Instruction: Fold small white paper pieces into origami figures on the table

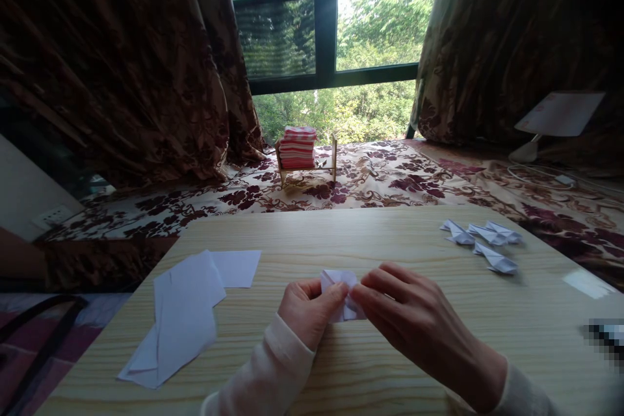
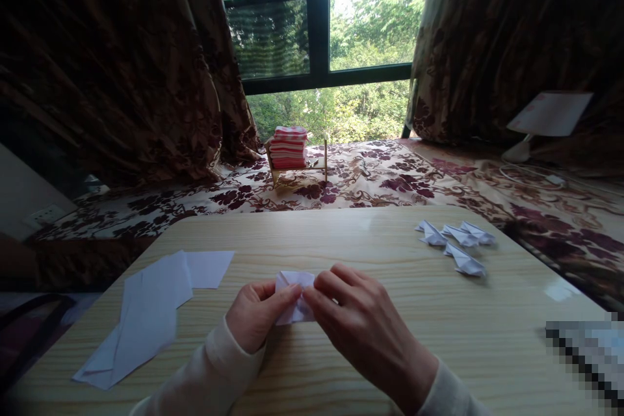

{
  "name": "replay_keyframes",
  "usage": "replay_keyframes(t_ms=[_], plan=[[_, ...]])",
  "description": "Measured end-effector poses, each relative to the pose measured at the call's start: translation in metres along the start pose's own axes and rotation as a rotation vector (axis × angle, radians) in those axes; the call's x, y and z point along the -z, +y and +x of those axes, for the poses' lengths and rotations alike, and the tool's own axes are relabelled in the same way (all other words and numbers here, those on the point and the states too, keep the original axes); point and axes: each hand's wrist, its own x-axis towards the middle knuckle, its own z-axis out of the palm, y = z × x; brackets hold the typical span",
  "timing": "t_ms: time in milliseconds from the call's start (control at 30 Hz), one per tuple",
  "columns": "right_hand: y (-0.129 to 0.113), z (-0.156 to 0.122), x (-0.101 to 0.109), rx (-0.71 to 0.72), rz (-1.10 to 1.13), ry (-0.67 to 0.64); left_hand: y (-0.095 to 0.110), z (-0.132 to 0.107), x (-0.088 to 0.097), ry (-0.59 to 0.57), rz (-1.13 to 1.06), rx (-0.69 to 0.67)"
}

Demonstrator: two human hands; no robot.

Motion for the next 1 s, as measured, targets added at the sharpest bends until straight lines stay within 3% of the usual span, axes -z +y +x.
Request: replay_keyframes(t_ms=[367, 467, 567, 700, 867, 1000], plan=[[-0.001, 0.001, -0.001, -0.016, 0.082, 0.036, 0.007, -0.006, -0.005, 0.081, -0.101, -0.001], [-0.003, 0.001, -0.002, -0.160, 0.247, 0.076, 0.011, -0.009, -0.006, 0.142, -0.063, -0.064], [-0.004, 0.003, -0.002, -0.448, 0.415, 0.104, 0.010, -0.010, -0.008, 0.168, 0.053, -0.141], [-0.005, 0.008, -0.003, -0.729, 0.685, -0.047, 0.003, -0.010, -0.010, 0.160, 0.181, -0.275], [-0.007, 0.006, -0.008, -0.798, 0.938, -0.094, -0.001, -0.011, -0.012, 0.183, 0.277, -0.381], [-0.008, 0.006, -0.006, -0.770, 0.920, -0.085, 0.004, -0.013, -0.013, 0.147, 0.177, -0.301]])
